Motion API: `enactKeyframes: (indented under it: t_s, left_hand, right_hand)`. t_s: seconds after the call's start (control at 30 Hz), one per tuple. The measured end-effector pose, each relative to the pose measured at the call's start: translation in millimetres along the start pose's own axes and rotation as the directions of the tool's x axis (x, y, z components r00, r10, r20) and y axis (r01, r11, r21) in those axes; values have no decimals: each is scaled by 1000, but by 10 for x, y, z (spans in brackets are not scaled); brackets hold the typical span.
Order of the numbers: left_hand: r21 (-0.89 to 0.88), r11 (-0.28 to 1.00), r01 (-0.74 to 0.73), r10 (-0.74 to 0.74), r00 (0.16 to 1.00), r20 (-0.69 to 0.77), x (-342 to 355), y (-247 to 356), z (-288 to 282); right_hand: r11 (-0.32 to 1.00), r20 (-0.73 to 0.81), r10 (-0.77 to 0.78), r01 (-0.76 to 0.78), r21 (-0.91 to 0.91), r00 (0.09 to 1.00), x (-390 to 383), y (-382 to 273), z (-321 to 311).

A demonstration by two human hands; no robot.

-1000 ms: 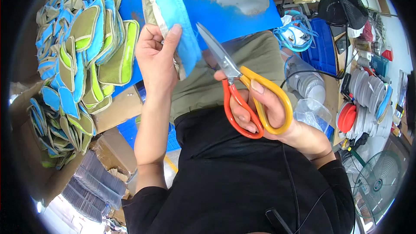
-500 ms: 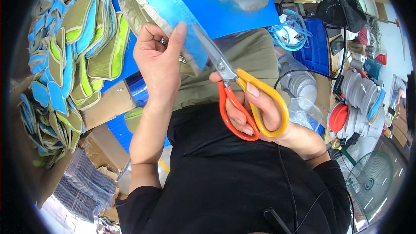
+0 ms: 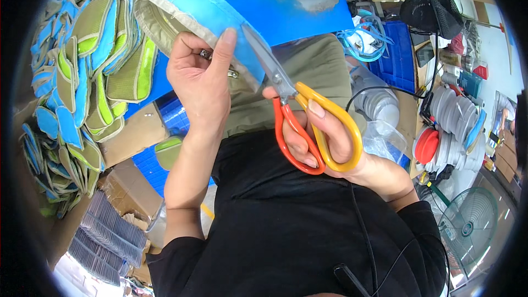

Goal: The person uses scissors to trim excess fabric from a blue and green pouch. They then manipulate the pouch, turning it inside out and aligning the edges. The person places the pouch under a sewing machine and sews along the edge, guiding the fabric through the machine.

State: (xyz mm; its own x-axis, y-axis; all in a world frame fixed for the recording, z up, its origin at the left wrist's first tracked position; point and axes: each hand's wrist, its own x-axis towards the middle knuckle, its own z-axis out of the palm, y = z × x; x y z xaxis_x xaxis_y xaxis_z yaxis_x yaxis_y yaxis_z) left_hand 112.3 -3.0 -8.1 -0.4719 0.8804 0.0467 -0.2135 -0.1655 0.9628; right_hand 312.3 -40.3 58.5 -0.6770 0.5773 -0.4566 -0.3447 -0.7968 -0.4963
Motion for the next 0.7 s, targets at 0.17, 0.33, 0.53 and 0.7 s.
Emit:
enactKeyframes:
  t_s: [0.17, 0.33, 0.53, 0.7]
  left_hand:
    - [36, 999, 11, -12, 999, 32, 0, -44, -49]
    - [-31, 996, 86, -85, 996, 39, -3, -7, -41]
    - [-167, 953, 251, -235, 966, 110, -16, 41, -230]
    - [-105, 977, 186, -177, 981, 83, -110, 61, -136]
  right_hand:
    - [997, -18, 23, -22, 72, 1000, 12, 5, 17]
    - [999, -9, 29, -29, 35, 1000, 64, -52, -25]
    - [997, 105, 60, -56, -43, 993, -24, -259, -244]
    - [718, -15, -393, 296, -630, 920, 84, -280, -422]
